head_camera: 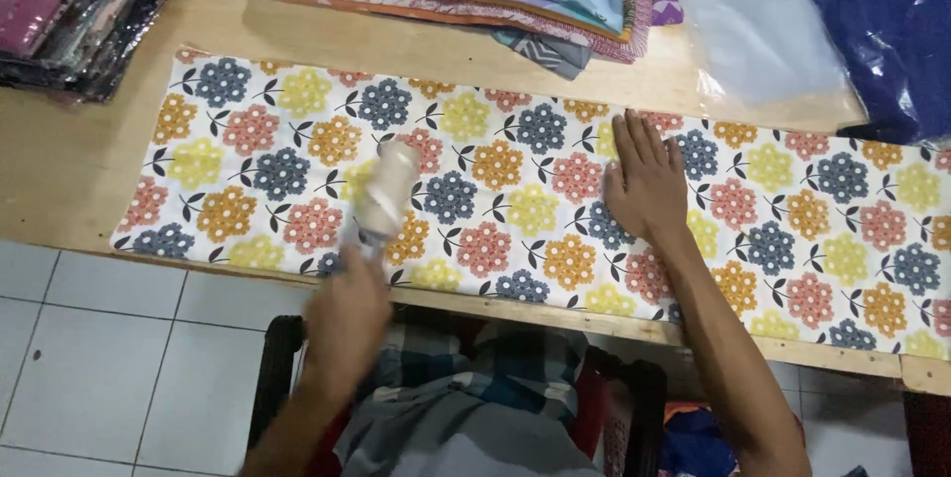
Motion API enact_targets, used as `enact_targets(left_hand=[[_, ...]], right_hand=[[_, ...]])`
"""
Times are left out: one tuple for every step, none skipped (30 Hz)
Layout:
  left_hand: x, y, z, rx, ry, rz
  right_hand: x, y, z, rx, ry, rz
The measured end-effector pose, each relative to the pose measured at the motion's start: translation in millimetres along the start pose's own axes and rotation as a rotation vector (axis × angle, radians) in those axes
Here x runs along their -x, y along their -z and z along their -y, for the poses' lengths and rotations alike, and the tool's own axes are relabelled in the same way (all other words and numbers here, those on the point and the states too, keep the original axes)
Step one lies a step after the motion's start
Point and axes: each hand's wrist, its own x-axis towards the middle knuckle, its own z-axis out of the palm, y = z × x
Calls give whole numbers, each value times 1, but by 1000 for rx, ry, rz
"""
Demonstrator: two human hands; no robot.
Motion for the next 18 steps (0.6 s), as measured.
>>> enact_targets(left_hand=[[3, -6, -5, 3, -2, 4], [7, -12, -10, 80, 44, 183], [10, -18, -15, 156, 89, 362], [11, -23, -14, 158, 93, 364], [12, -28, -13, 113, 68, 307], [13, -32, -11, 65, 45, 251], [10, -26, -11, 63, 49, 253], [7, -20, -11, 56, 123, 331], [4, -15, -12, 49, 198, 409], [1, -15, -11, 50, 202, 412], [-1, -15, -9, 52, 215, 420], [-2, -15, -6, 52, 230, 435], [-1, -17, -2, 50, 236, 444], [-2, -19, 1, 3, 213, 419], [-4, -20, 3, -43, 189, 395], [-5, -15, 3, -41, 190, 401], [-6, -10, 3, -35, 217, 421], [-7, -5, 3, -27, 243, 439]], right_hand=[[1, 4, 2, 4, -3, 2], [1, 7, 3, -14, 28, -4], [1, 10, 5, -32, 60, -10], [1, 10, 5, -31, 62, -7], [1, 10, 4, -20, 62, -6], [1, 9, 5, -11, 62, -4], [-1, 8, 5, -13, 65, 0], [-1, 8, 4, -11, 63, -4], [-1, 7, 3, -8, 62, -8], [-2, 9, 3, -8, 65, -3], [-3, 11, 3, -6, 64, -3], [-1, 10, 4, -6, 62, 4], [0, 8, 4, -7, 62, 15], [0, 7, 2, -2, 76, -11], [0, 6, 1, 4, 90, -38], [0, 6, 2, 6, 88, -32], [0, 6, 2, 3, 88, -35], [0, 7, 3, 1, 89, -40]])
